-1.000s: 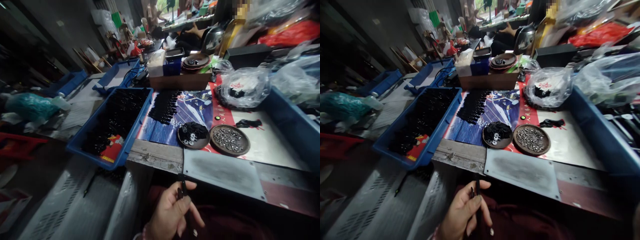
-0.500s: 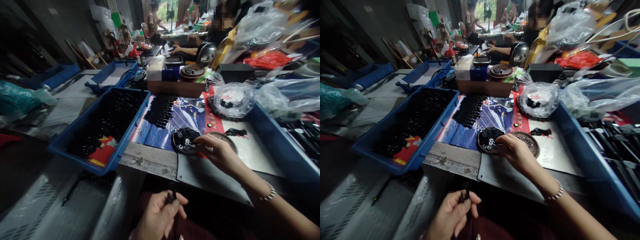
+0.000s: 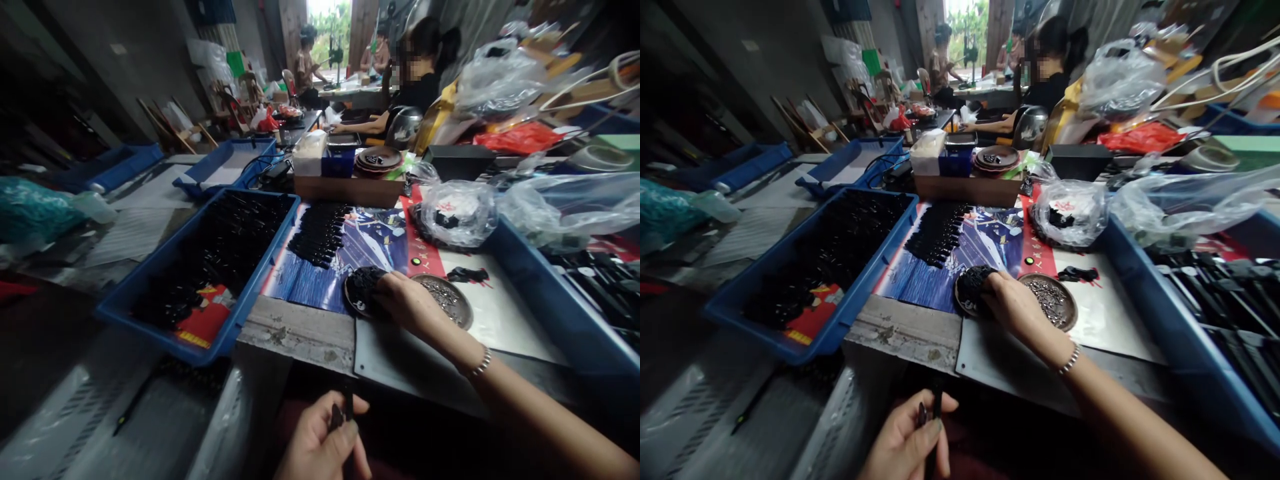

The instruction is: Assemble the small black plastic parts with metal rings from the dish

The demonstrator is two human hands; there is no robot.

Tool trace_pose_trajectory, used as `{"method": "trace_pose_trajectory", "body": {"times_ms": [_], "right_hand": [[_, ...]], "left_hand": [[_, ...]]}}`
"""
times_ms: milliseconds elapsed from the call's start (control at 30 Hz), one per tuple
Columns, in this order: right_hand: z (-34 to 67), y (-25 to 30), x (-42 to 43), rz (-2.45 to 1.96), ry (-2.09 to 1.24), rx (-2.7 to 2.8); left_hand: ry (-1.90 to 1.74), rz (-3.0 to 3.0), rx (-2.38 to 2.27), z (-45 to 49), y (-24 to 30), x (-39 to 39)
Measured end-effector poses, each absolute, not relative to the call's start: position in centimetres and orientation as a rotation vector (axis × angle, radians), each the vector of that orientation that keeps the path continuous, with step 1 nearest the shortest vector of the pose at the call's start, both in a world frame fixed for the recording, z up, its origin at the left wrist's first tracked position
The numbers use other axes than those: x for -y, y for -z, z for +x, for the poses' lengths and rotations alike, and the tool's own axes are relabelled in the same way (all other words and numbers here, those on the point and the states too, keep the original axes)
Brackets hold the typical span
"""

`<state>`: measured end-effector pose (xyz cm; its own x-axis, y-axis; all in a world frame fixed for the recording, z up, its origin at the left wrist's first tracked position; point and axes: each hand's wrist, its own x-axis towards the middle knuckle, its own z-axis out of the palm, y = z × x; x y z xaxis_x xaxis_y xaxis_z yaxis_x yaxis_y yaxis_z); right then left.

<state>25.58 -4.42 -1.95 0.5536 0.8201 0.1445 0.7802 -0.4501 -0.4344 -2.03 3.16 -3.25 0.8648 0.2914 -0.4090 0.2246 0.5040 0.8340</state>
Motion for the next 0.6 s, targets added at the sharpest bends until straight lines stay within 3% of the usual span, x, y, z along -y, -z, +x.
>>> {"method": "trace_pose_trajectory", "body": {"times_ms": [233, 400, 600], "right_hand": [[23.9, -1.1, 6.5, -2.21, -0.205, 1.083], [19.7, -3.3, 9.4, -1.648, -0.833, 0.762], [16.1, -2.8, 11.3, -1.411, -1.314, 0.655]], "left_hand": [[0.021, 1.018, -0.498, -2.0, 3.3, -3.0], [0.179, 1.059, -0.547, -1.9, 1.4, -3.0], [0.288, 1.173, -0.516, -1.0, -0.6, -3.1]]}}
